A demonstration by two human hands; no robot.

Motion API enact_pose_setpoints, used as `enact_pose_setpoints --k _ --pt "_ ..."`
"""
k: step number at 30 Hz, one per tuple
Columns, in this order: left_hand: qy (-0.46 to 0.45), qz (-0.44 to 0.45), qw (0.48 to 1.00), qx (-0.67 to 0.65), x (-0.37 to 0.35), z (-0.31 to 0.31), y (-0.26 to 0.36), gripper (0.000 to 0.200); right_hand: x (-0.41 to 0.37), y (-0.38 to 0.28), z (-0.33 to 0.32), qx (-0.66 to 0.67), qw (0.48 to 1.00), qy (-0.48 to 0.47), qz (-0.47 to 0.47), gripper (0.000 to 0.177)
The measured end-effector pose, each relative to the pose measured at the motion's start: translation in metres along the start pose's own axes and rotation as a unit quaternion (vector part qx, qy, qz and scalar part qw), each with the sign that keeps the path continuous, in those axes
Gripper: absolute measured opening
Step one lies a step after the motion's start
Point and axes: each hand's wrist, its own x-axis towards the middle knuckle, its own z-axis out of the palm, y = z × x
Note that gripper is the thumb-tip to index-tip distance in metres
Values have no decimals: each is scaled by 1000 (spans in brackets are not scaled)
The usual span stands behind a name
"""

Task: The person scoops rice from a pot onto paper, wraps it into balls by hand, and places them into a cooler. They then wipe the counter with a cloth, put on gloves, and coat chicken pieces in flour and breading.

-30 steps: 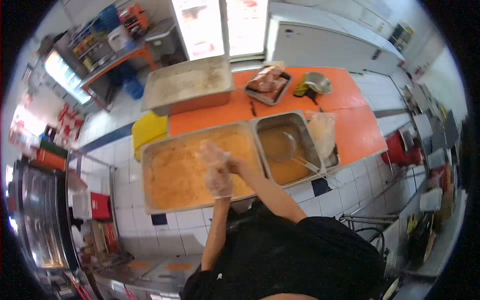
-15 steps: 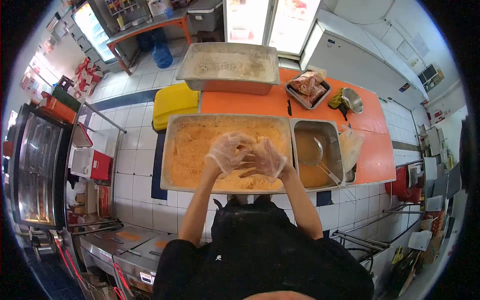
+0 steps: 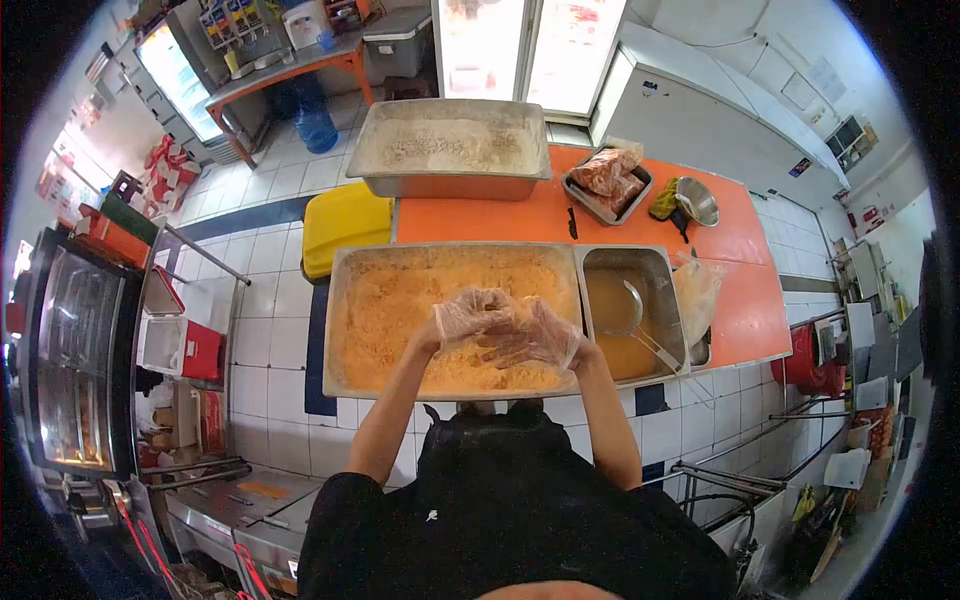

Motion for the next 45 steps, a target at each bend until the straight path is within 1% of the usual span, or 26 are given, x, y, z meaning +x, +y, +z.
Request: enact_pose_setpoints --k 3,5,7,9,11,14,17,20,22,23,25,26,27,28,29,31,33,35,36,38,39,40,41,42,44,45 --pt "10 7 999 38 2 -6 -12 16 -6 12 -13 53 997 46 -11 74" --pt "101 47 977 183 1 -6 -7 13 -1 22 -22 66 996 56 -14 71" --pt "125 22 978 163 -3 -1 0 12 6 34 -29 17 971 208 -121 66" --pt "148 -4 979 142 -1 0 -6 11 11 41 -37 43 970 185 -154 65" --pt "283 148 889 327 7 1 -19 12 14 37 -23 71 966 161 -189 65" --pt "357 127 888 260 4 10 -4 12 15 24 -1 30 970 186 -153 66" --pt "390 130 863 294 9 2 -19 8 8 32 -16 52 985 129 -97 66" --pt "412 95 883 203 2 1 -23 7 6 35 -24 144 980 86 -110 56" --pt "377 75 899 211 0 1 -29 6 15 47 -32 41 957 237 -165 45" --pt "346 55 911 220 -3 1 -34 6 18 46 -32 43 957 236 -162 45" --pt "315 53 867 383 -6 6 -81 10 38 48 -27 -243 885 363 -161 33" --pt "282 43 883 373 -13 18 -67 12 51 56 -25 -242 895 342 -152 33" --pt "248 34 899 360 -17 35 -43 14 62 65 -26 -201 884 389 -165 26" --pt "257 74 922 280 -20 48 -24 16 71 73 -27 -160 867 439 -176 21" --pt "260 119 937 199 -21 57 -15 19 74 78 -29 -159 874 426 -170 21" --pt "255 93 922 274 -19 55 -49 20 73 85 -35 -65 886 450 -90 14" --pt "244 68 904 345 -29 56 -60 22 70 88 -41 -99 882 444 -126 8" --pt "355 27 890 286 -39 59 -49 23 60 85 -50 -171 854 458 -179 13" --pt "354 25 890 287 -35 57 -52 23 56 83 -56 -169 854 459 -178 13" --pt "437 168 836 286 -24 55 -62 22 40 60 -39 -107 918 375 -64 11" --pt "435 162 838 286 -26 53 -68 22 39 61 -41 -103 918 377 -59 11" --pt "343 40 917 200 -29 48 -71 20 39 61 -45 -17 935 350 -63 12" --pt "240 -80 961 108 -28 44 -75 19 42 59 -49 68 944 317 -69 13" --pt "244 -83 960 111 -24 43 -93 19 46 66 -55 70 945 312 -67 13" --pt "342 4 918 199 -23 39 -128 16 60 88 -59 -157 901 398 -75 18" --pt "340 0 917 208 -24 39 -133 16 65 97 -55 -148 904 394 -77 18"
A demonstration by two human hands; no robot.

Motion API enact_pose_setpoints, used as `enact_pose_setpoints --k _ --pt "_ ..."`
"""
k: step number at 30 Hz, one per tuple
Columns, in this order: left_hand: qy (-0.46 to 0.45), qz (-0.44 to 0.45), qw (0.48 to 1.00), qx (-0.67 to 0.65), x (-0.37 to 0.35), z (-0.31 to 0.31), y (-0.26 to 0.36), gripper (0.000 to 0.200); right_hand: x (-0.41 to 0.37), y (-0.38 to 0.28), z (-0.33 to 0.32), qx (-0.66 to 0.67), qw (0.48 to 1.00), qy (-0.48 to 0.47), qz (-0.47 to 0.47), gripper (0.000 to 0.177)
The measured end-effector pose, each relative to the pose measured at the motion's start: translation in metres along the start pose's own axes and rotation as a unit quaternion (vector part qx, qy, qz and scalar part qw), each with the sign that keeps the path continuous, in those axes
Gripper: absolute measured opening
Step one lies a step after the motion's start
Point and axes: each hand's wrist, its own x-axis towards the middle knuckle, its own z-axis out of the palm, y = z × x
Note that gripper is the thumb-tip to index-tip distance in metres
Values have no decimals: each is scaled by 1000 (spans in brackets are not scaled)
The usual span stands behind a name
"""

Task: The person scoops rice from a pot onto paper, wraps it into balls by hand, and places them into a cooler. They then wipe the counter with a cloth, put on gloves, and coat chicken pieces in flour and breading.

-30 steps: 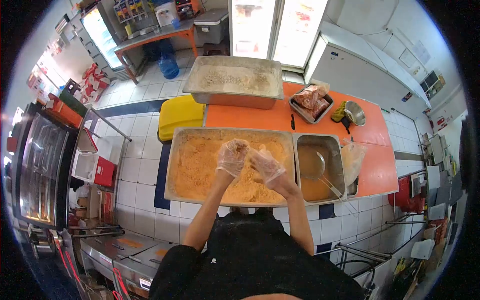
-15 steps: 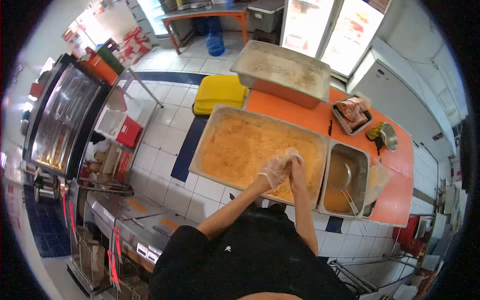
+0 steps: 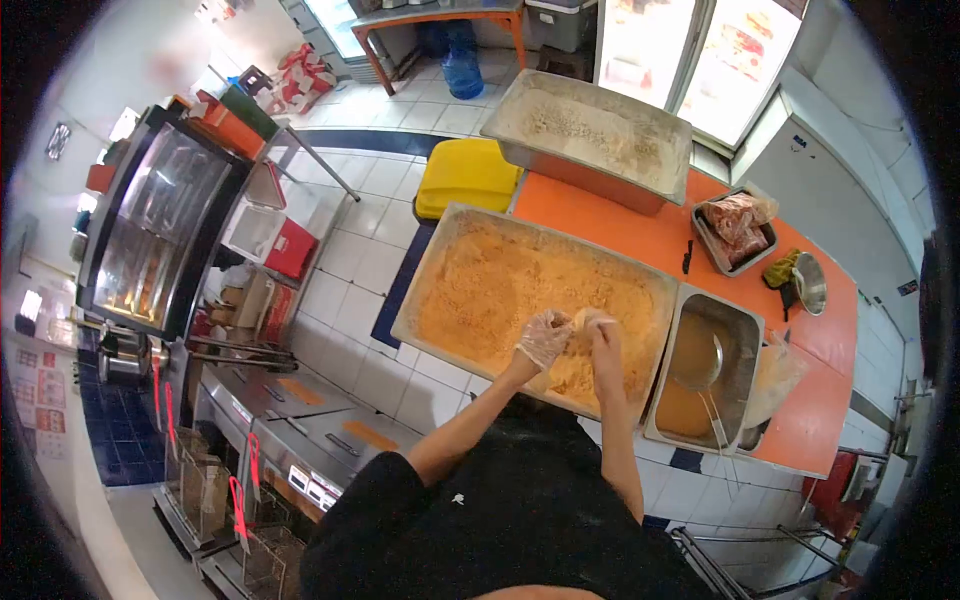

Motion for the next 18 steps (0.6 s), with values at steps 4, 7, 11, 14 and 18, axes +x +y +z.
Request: enact_pose_setpoints --k 4,7,11,14,18 --pt "10 -9 1000 12 -9 5 20 18 -9 20 17 21 998 -49 40 25" --pt "-45 -48 994 -89 -5 -7 37 15 -6 18 13 71 993 -56 80 23" --pt "42 -44 993 102 22 -75 20 14 4 6 4 91 995 14 31 12" --pt "192 52 925 324 58 -155 32 14 24 27 -17 -28 999 29 -5 10" --pt "-130 168 874 438 123 -213 -117 11 16 10 31 -86 993 79 -24 11"
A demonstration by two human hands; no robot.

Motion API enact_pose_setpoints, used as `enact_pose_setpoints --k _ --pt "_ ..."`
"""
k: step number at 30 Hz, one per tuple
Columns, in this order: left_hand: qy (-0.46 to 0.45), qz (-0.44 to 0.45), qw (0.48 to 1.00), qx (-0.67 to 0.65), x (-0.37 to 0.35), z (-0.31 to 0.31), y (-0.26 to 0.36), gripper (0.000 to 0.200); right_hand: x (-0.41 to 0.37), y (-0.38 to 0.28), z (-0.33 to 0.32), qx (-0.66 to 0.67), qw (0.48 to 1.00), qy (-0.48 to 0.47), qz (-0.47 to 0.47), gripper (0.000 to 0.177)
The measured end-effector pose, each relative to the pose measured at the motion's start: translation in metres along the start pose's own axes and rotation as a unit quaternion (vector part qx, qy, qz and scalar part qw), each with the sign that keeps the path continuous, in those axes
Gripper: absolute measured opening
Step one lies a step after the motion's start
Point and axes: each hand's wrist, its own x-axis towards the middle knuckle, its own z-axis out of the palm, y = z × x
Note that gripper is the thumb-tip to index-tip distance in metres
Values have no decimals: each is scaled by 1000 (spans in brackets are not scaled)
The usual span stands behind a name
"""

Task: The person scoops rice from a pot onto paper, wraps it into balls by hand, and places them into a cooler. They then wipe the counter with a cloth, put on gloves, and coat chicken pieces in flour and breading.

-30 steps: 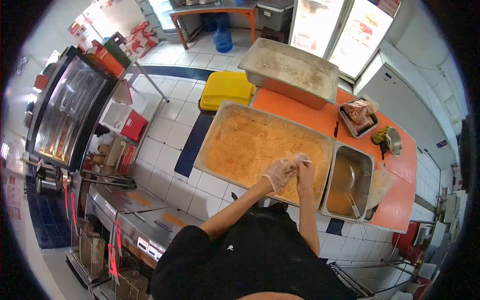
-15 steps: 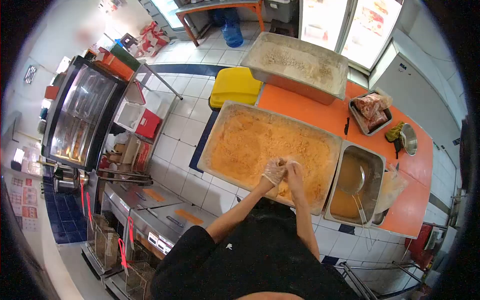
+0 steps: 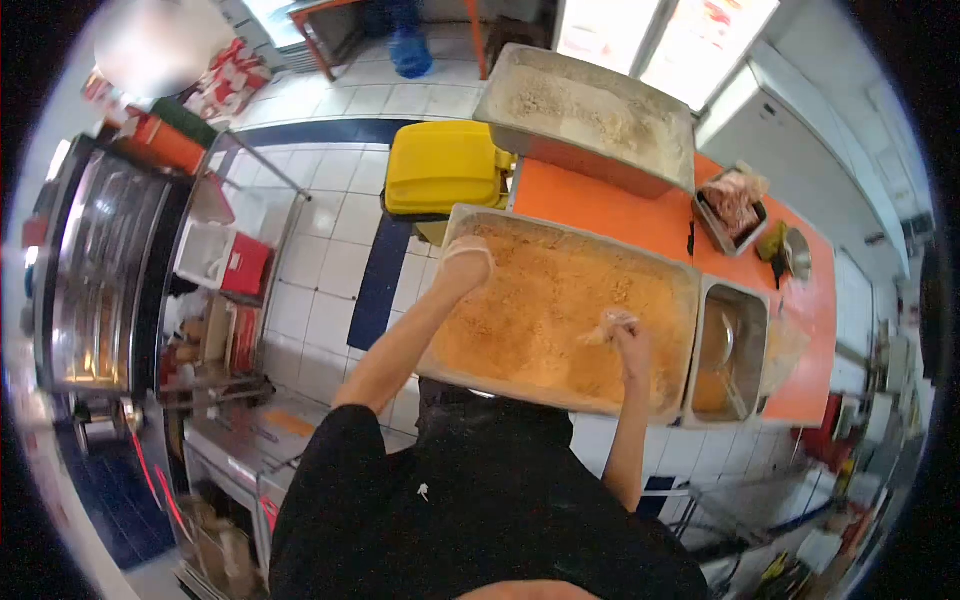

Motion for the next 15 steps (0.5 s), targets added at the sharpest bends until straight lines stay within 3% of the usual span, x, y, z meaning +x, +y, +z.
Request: enact_pose_setpoints --k 1,2,3,5,6,8,9,10,12,14,15 --pt "-5 -2 999 -44 5 27 -15 9 -10 -8 18 9 1000 22 5 11" --pt "-6 0 996 -84 19 9 -17 7 -11 -17 38 22 999 47 2 11" --pt "4 59 997 -58 17 -9 -14 6 -20 -19 56 28 996 78 11 11" --pt "35 176 984 -2 14 -105 20 5 -38 -28 75 81 985 150 8 12" --pt "27 202 979 -24 16 -116 25 5 -51 -30 77 77 980 183 17 12" --pt "-167 228 956 74 26 -139 22 20 -73 -31 84 116 972 203 4 18" --pt "-176 200 961 78 28 -157 22 17 -85 -29 86 117 966 232 0 18" --pt "-168 226 957 74 30 -158 20 17 -92 -27 87 113 961 253 -5 17" --pt "-80 116 983 -118 30 -151 15 19 -107 -20 89 113 948 298 -17 16" --pt "65 158 971 -168 36 -100 3 29 -116 -16 90 25 955 295 -22 15" --pt "36 135 972 -189 31 -119 12 28 -118 -16 89 3 960 281 -19 15"
